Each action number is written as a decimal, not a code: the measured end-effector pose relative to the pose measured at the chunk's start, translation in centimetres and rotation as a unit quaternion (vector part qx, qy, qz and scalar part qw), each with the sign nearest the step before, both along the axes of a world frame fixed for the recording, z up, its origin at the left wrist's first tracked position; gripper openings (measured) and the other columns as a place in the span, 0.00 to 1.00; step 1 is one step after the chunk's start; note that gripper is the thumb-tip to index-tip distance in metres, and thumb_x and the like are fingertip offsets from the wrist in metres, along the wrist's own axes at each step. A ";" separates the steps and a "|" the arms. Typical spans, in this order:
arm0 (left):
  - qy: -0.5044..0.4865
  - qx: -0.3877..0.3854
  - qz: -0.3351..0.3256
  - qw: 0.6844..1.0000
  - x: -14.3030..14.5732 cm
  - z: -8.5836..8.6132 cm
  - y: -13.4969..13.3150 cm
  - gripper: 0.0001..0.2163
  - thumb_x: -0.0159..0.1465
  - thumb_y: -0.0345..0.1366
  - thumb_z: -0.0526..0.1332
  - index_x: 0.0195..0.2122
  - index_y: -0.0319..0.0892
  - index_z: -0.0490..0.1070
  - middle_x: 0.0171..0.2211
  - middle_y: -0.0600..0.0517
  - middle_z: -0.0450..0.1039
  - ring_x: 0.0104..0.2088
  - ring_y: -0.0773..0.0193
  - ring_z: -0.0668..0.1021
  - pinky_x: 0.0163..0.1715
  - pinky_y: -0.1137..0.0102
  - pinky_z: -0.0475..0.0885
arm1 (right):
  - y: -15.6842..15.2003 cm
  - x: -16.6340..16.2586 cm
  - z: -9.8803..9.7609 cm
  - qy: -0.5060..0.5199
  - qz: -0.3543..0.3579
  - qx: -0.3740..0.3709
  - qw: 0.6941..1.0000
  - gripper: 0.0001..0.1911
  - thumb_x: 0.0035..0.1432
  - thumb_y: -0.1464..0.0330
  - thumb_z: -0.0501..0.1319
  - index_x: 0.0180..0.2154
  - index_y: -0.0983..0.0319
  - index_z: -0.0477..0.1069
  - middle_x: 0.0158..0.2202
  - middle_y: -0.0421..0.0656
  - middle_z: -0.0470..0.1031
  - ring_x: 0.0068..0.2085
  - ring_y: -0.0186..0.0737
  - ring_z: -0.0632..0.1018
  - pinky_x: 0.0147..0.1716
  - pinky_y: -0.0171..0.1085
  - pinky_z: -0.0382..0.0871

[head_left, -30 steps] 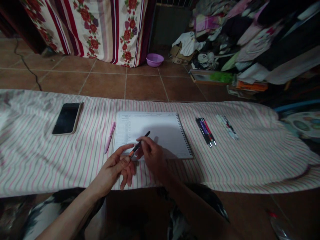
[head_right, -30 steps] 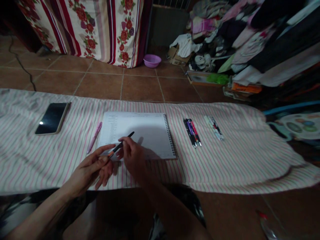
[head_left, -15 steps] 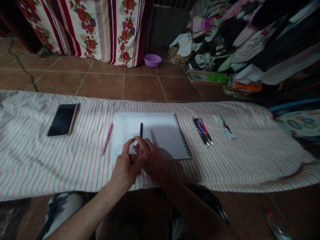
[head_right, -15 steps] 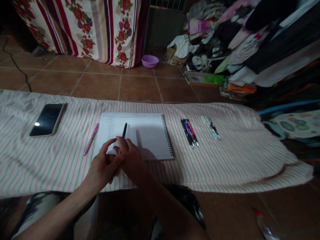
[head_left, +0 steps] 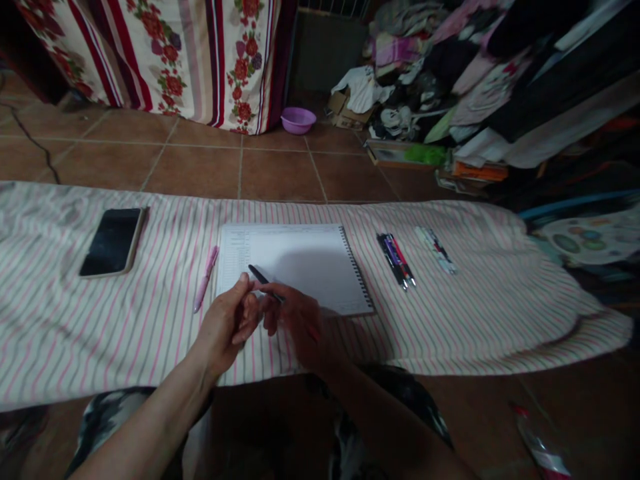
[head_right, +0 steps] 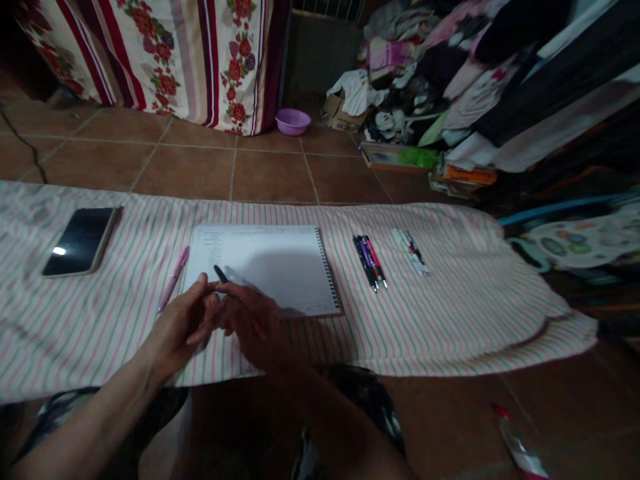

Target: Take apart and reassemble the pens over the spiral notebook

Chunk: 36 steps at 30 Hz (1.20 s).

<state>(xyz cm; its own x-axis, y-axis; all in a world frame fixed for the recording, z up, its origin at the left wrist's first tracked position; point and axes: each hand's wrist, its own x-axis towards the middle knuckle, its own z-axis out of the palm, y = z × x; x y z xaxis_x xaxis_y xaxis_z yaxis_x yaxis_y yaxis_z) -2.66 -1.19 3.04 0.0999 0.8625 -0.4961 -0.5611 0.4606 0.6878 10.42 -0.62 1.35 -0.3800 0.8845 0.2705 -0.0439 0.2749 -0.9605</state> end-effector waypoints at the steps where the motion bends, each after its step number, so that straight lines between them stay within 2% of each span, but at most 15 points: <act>1: -0.006 0.004 -0.008 1.000 -0.1 0.0 0.0 0.17 0.57 0.47 0.59 0.20 0.39 0.62 0.12 0.60 0.58 0.09 0.77 0.55 0.10 0.77 0.53 | -0.1 0.0 -0.2 0.030 0.011 -0.020 0.999 0.22 0.63 0.58 0.44 0.49 0.63 0.67 0.23 0.40 0.68 0.23 0.32 0.70 0.25 0.35 0.67; 4: -0.003 0.015 -0.020 1.000 -0.1 0.0 -0.1 0.19 0.56 0.47 0.60 0.17 0.41 0.57 0.10 0.61 0.55 0.09 0.76 0.57 0.14 0.75 0.62 | -0.1 -0.3 -0.5 0.087 0.041 -0.047 0.994 0.25 0.61 0.55 0.46 0.48 0.64 0.67 0.21 0.39 0.67 0.22 0.32 0.69 0.23 0.35 0.65; 7: -0.006 0.014 -0.004 1.000 -0.1 -0.2 -0.2 0.17 0.56 0.43 0.62 0.18 0.42 0.58 0.10 0.62 0.55 0.09 0.74 0.59 0.14 0.74 0.63 | 0.0 -0.4 -0.3 0.086 0.068 -0.067 0.992 0.25 0.58 0.53 0.51 0.49 0.64 0.67 0.23 0.40 0.69 0.23 0.33 0.70 0.24 0.36 0.66; 9: -0.021 0.012 0.007 1.000 -0.1 -0.3 -0.1 0.17 0.57 0.41 0.61 0.17 0.42 0.56 0.09 0.61 0.55 0.09 0.74 0.58 0.13 0.74 0.63 | 0.1 -0.3 -0.1 0.098 0.092 -0.114 0.984 0.25 0.57 0.54 0.53 0.50 0.62 0.66 0.28 0.42 0.71 0.26 0.34 0.72 0.27 0.37 0.68; 13: -0.052 0.005 0.033 0.998 -0.3 -0.6 0.0 0.17 0.57 0.37 0.61 0.16 0.40 0.57 0.10 0.60 0.57 0.09 0.76 0.58 0.11 0.77 0.59 | 0.4 -0.2 0.2 0.185 0.132 -0.230 0.946 0.22 0.57 0.56 0.54 0.49 0.60 0.66 0.34 0.44 0.74 0.32 0.38 0.76 0.29 0.38 0.71; 16: -0.035 -0.013 0.058 0.998 -0.5 -0.7 0.1 0.16 0.58 0.37 0.61 0.17 0.39 0.59 0.10 0.60 0.57 0.08 0.78 0.58 0.09 0.80 0.54 | 0.7 -0.2 0.6 0.210 0.122 -0.286 0.927 0.21 0.56 0.54 0.54 0.43 0.62 0.70 0.33 0.46 0.75 0.31 0.39 0.77 0.25 0.36 0.71; 19: -0.021 -0.023 0.069 0.997 -0.4 -0.6 0.2 0.16 0.57 0.36 0.61 0.17 0.38 0.59 0.11 0.59 0.58 0.08 0.80 0.57 0.07 0.81 0.49 | 0.8 -0.2 0.7 0.218 0.098 -0.329 0.914 0.27 0.54 0.48 0.51 0.39 0.64 0.71 0.31 0.47 0.76 0.28 0.39 0.77 0.18 0.33 0.69; 23: -0.017 -0.017 0.058 0.998 -0.1 -0.4 0.2 0.16 0.57 0.38 0.62 0.17 0.38 0.59 0.11 0.59 0.59 0.09 0.79 0.57 0.08 0.80 0.48 | 0.6 -0.3 0.3 0.196 0.057 -0.330 0.922 0.30 0.54 0.46 0.48 0.37 0.65 0.72 0.28 0.46 0.74 0.26 0.38 0.76 0.15 0.31 0.67; 29: -0.015 0.004 0.032 0.999 0.2 -0.4 -0.2 0.17 0.56 0.41 0.63 0.16 0.38 0.59 0.12 0.59 0.61 0.09 0.79 0.58 0.10 0.79 0.56 | 0.1 -0.9 -0.1 0.211 0.004 -0.307 0.928 0.32 0.54 0.44 0.47 0.33 0.65 0.71 0.24 0.44 0.73 0.21 0.34 0.73 0.19 0.34 0.68; 33: -0.001 -0.001 0.042 0.999 0.2 -0.6 -0.3 0.16 0.53 0.40 0.65 0.17 0.37 0.61 0.12 0.58 0.62 0.10 0.78 0.61 0.10 0.80 0.52 | -0.2 -1.2 -0.4 0.211 -0.016 -0.291 0.933 0.34 0.54 0.43 0.44 0.31 0.65 0.71 0.22 0.43 0.72 0.20 0.34 0.72 0.18 0.34 0.66; 36: 0.005 0.004 0.050 0.999 0.3 -0.5 -0.3 0.15 0.53 0.39 0.65 0.18 0.37 0.62 0.12 0.58 0.62 0.11 0.78 0.61 0.11 0.80 0.53 | -0.1 -1.4 -0.6 0.204 -0.022 -0.280 0.938 0.33 0.55 0.44 0.43 0.31 0.65 0.71 0.22 0.42 0.71 0.20 0.33 0.71 0.18 0.33 0.65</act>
<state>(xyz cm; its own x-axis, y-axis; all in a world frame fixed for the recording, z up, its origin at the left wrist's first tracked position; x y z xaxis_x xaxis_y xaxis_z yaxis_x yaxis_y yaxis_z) -2.41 -1.44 2.57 0.0077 0.8719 -0.4896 -0.5974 0.3967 0.6970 9.05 -0.72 0.71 -0.3062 0.9437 -0.1249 -0.4399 -0.2566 -0.8606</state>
